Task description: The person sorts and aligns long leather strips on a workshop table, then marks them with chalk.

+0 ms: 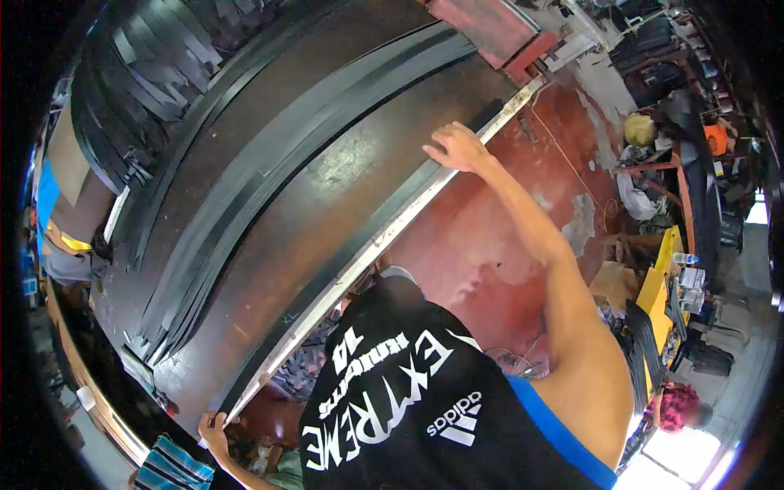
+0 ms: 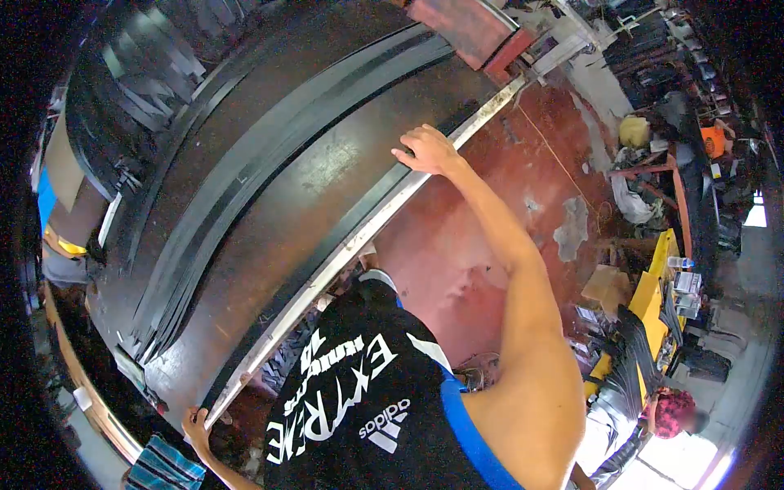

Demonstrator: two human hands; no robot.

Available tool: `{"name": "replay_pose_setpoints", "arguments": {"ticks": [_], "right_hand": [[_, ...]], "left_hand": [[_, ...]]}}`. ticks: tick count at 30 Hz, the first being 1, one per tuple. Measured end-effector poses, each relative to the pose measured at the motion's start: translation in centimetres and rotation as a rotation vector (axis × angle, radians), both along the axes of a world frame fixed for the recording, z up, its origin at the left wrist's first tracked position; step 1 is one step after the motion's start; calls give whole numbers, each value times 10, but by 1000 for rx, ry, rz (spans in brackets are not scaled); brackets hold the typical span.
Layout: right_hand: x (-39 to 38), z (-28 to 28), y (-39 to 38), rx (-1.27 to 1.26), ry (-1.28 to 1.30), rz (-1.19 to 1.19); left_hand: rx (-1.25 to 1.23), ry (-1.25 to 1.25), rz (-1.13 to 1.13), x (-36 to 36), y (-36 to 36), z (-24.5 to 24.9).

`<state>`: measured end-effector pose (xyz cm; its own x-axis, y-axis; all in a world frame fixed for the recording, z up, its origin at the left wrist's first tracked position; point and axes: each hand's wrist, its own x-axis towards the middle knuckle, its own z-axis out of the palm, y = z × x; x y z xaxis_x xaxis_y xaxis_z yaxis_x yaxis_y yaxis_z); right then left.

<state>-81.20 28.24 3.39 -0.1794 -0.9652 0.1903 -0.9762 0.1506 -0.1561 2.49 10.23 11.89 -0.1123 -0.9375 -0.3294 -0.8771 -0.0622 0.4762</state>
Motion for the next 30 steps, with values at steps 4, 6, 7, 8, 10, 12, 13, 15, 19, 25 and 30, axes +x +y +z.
{"name": "replay_pose_setpoints", "arguments": {"ticks": [4,6,7,8,10,12,13,15,19,25,30], "right_hand": [[3,-7,6,12,-85,-38],[4,-12,6,-5,-95,-35],[4,-13,7,-18,-108,-49],[4,-13,8,-30,-120,-64],[3,-13,9,-32,-125,-64],[2,-13,7,-36,-131,-61],[2,-13,6,-41,-136,-53],[4,-14,6,-44,-141,-44],[6,-17,4,-42,-165,-51],[2,-15,3,-59,-176,-77],[2,-13,2,-28,-166,-80]], "left_hand": [[39,-43,-21,7,-3,7],[-44,-69,-114,11,-7,6],[-2,-90,-124,7,-9,10],[-3,-92,-125,9,-10,8],[-33,-77,-90,16,-9,1],[51,-35,-4,21,-7,3],[138,9,80,22,-7,5],[119,-29,23,28,-6,7],[70,-54,-35,31,-4,5],[55,-37,-39,20,-1,7],[21,-59,-75,3,-2,16]]}}
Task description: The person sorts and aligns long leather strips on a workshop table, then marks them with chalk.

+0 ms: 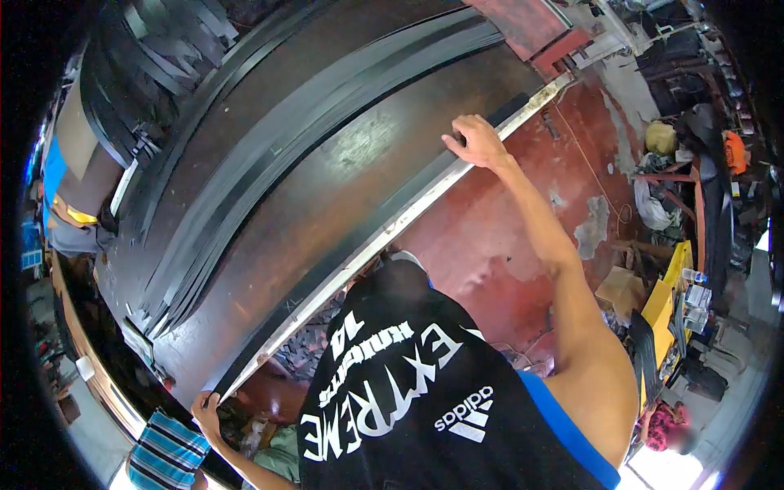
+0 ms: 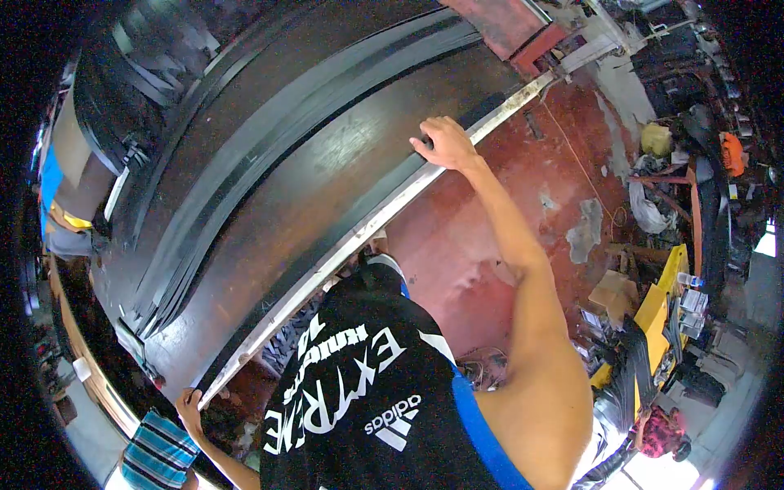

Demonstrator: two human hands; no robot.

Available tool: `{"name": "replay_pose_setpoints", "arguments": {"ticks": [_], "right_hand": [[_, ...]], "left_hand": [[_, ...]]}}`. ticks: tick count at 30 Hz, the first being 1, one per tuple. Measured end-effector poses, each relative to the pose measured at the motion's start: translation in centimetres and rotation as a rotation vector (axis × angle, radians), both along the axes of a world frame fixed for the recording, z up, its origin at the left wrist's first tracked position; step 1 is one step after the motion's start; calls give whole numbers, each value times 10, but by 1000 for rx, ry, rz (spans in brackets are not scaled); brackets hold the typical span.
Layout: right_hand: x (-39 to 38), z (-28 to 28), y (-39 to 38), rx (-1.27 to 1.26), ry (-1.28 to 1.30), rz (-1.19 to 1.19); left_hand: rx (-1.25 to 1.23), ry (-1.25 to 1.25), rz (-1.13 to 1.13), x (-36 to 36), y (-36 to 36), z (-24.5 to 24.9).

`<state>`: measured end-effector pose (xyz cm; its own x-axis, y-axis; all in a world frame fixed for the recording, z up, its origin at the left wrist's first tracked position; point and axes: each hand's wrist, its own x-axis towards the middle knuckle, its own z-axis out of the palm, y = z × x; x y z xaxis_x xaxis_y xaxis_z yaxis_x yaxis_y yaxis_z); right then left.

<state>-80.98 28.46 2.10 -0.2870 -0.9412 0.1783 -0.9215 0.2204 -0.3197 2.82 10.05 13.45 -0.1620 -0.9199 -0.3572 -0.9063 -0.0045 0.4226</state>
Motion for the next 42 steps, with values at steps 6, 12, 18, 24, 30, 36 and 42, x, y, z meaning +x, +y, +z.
{"name": "replay_pose_setpoints", "arguments": {"ticks": [6,12,18,24,30,36,42], "right_hand": [[3,3,0,-27,-7,-2],[-1,-1,0,-30,-30,1],[-4,-3,0,-56,46,15],[26,24,-7,-37,-59,174],[103,32,-20,313,-82,477],[120,18,-29,383,-102,467],[122,28,-35,339,-81,510]], "left_hand": [[23,-32,57,17,-3,-8],[17,-32,44,14,-6,-10],[-15,9,59,-4,-2,-5],[-3,-104,34,-18,-4,-1],[6,-97,-4,-4,-8,-21],[-4,-47,14,-24,-8,-23],[-107,52,35,-19,-7,-52]]}}
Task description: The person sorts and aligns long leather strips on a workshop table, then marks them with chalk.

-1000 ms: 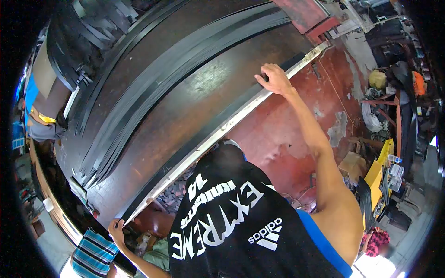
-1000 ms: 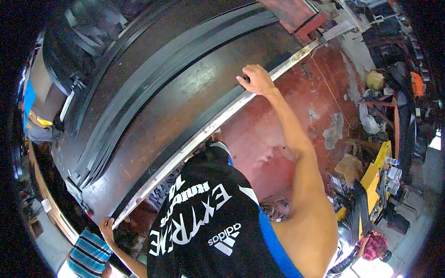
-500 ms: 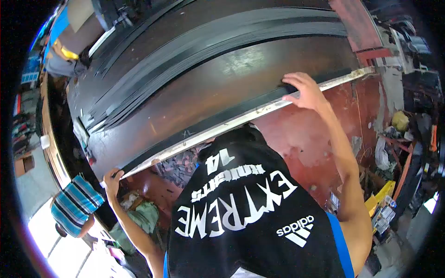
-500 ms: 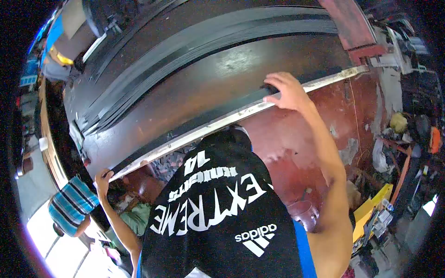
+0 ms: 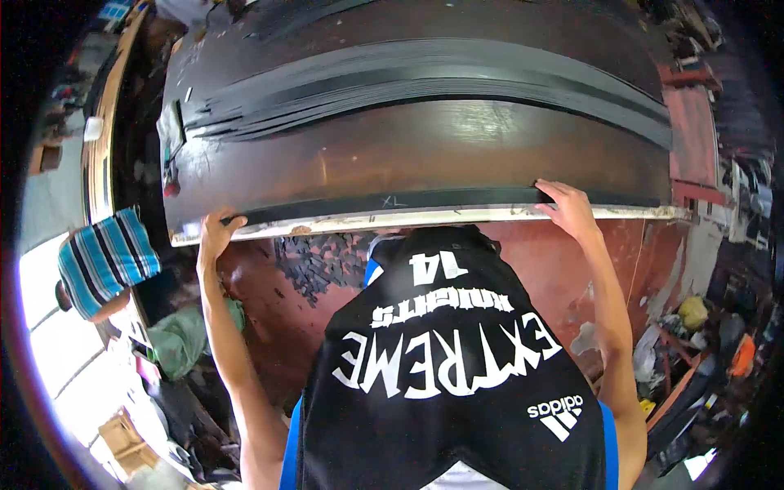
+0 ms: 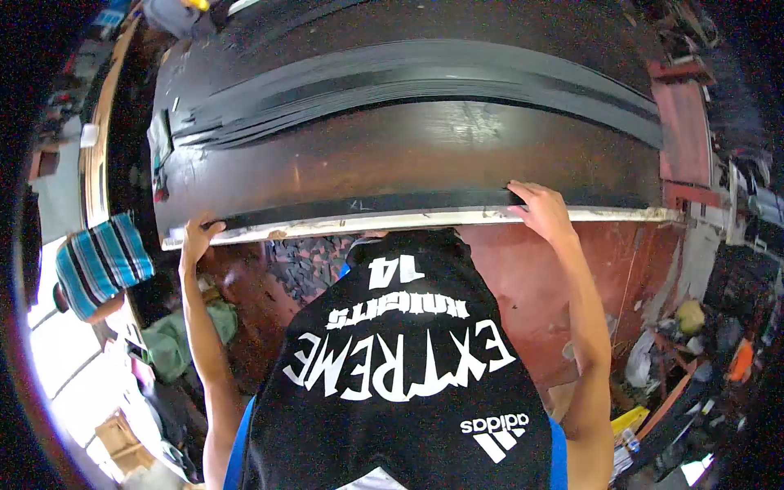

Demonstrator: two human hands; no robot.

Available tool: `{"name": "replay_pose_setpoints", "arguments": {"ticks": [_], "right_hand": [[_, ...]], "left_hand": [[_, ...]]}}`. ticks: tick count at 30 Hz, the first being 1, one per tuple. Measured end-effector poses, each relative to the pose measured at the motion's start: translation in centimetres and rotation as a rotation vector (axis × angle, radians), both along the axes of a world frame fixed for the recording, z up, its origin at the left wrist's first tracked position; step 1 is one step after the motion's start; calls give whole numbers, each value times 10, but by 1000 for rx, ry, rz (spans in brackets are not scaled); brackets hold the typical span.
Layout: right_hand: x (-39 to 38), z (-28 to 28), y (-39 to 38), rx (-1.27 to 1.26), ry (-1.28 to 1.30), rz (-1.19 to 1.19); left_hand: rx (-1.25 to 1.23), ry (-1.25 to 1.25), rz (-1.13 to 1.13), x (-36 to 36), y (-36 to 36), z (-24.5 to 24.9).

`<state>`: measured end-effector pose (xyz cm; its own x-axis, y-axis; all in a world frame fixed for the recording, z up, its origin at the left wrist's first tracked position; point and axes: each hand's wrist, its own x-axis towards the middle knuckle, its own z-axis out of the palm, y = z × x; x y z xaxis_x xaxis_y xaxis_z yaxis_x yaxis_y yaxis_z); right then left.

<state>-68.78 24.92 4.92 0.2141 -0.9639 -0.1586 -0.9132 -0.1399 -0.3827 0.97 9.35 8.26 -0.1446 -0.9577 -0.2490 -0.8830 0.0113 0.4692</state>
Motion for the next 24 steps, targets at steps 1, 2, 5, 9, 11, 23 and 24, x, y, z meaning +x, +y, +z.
{"name": "replay_pose_setpoints", "arguments": {"ticks": [1,2,5,9,11,23,24], "right_hand": [[0,1,-1,15,2,-24],[2,2,-2,31,4,-48],[3,1,-2,28,3,-46],[1,-1,-3,-2,9,-28],[3,3,-3,1,13,-43],[6,2,-7,53,91,-22],[7,2,-8,78,122,-40]], "left_hand": [[-29,-24,-7,2,1,-6],[-57,-50,-13,2,2,-10],[-98,-87,-127,1,5,-17],[-269,-118,-232,-25,22,-16],[-236,-81,-322,-60,34,-8],[-205,-127,-505,-194,40,-54],[-202,-132,-483,-195,39,-59]]}}
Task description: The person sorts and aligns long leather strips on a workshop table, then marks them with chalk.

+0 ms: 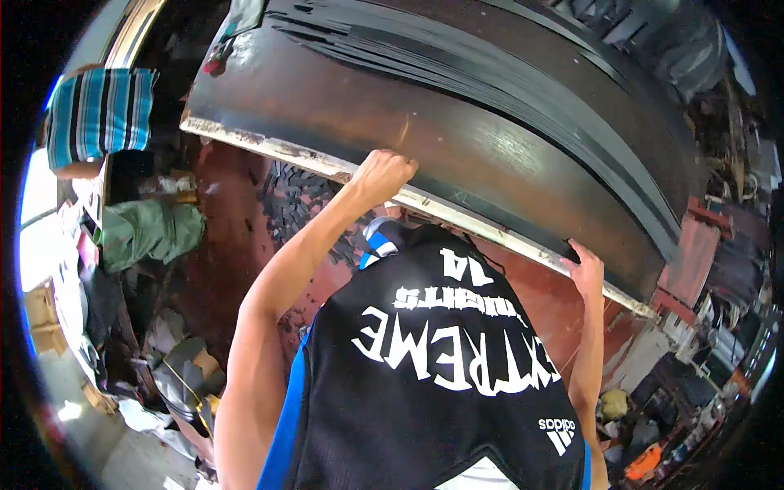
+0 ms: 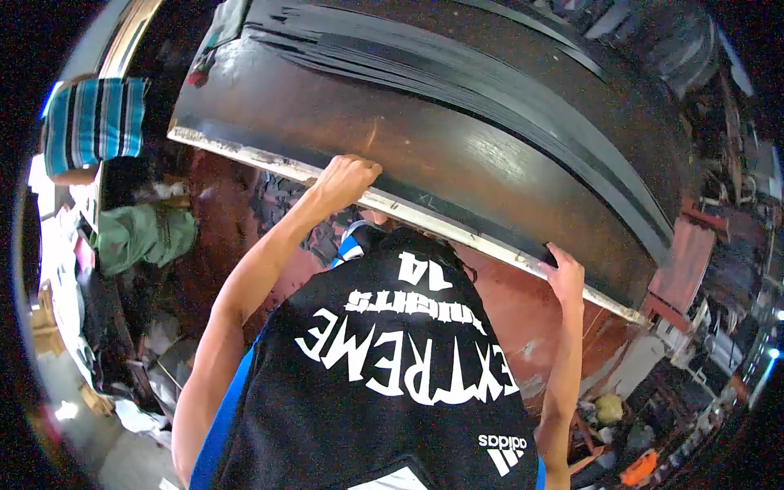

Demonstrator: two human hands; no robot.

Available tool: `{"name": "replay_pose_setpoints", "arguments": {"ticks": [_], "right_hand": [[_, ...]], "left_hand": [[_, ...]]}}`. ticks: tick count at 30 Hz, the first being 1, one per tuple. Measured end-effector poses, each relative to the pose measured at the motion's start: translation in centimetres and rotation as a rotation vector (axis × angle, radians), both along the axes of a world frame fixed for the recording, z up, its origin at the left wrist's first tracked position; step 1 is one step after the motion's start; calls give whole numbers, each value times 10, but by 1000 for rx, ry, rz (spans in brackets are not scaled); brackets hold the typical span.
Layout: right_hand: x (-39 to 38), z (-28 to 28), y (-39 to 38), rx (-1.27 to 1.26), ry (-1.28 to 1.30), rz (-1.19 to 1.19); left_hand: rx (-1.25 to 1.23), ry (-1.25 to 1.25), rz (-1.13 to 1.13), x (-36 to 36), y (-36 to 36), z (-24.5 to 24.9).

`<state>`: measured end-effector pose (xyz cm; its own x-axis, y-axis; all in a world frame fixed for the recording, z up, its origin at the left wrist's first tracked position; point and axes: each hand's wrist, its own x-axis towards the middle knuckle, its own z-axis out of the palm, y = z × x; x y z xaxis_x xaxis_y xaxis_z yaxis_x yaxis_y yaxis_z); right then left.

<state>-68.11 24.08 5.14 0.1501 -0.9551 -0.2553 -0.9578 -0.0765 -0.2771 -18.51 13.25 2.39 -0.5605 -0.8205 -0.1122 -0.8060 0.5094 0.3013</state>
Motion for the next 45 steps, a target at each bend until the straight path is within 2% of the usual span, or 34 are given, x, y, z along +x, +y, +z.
{"name": "replay_pose_setpoints", "arguments": {"ticks": [4,7,10,12,14,20,21,24,26,31,34,36,40,41,43,45], "right_hand": [[11,9,-5,47,64,-37],[6,4,-4,-1,21,-1],[3,-1,-2,12,47,10],[5,-4,-1,-3,64,32],[5,-5,-4,8,67,46],[14,1,-5,19,118,25],[16,2,-6,12,89,6],[20,4,-6,19,52,-29],[23,6,-6,22,64,-31],[37,11,-2,17,68,-68],[32,1,-3,-21,88,-54],[31,1,-2,-26,143,-48],[36,1,0,-41,175,-77],[41,4,-1,-32,183,-46],[48,8,-3,-33,193,-12],[52,7,-6,105,294,-128]], "left_hand": [[38,-24,-40,2,1,-13],[81,-104,-12,1,0,-9],[-3,-22,3,-1,6,-18],[-185,7,-35,-4,10,-14],[-209,38,-18,-7,6,-21],[-159,36,-54,-9,0,-35],[-68,-21,-80,-7,-1,-33],[-83,6,-60,13,4,-19],[-9,16,-80,52,-3,-3],[-39,-236,127,173,-32,-6],[-22,-316,167,216,-43,-9],[-79,-246,133,225,-48,-23],[-62,-251,58,219,-51,-10],[-187,-170,44,224,-54,-29],[-225,-148,53,224,-60,-40],[-341,-140,49,224,-62,-41]]}}
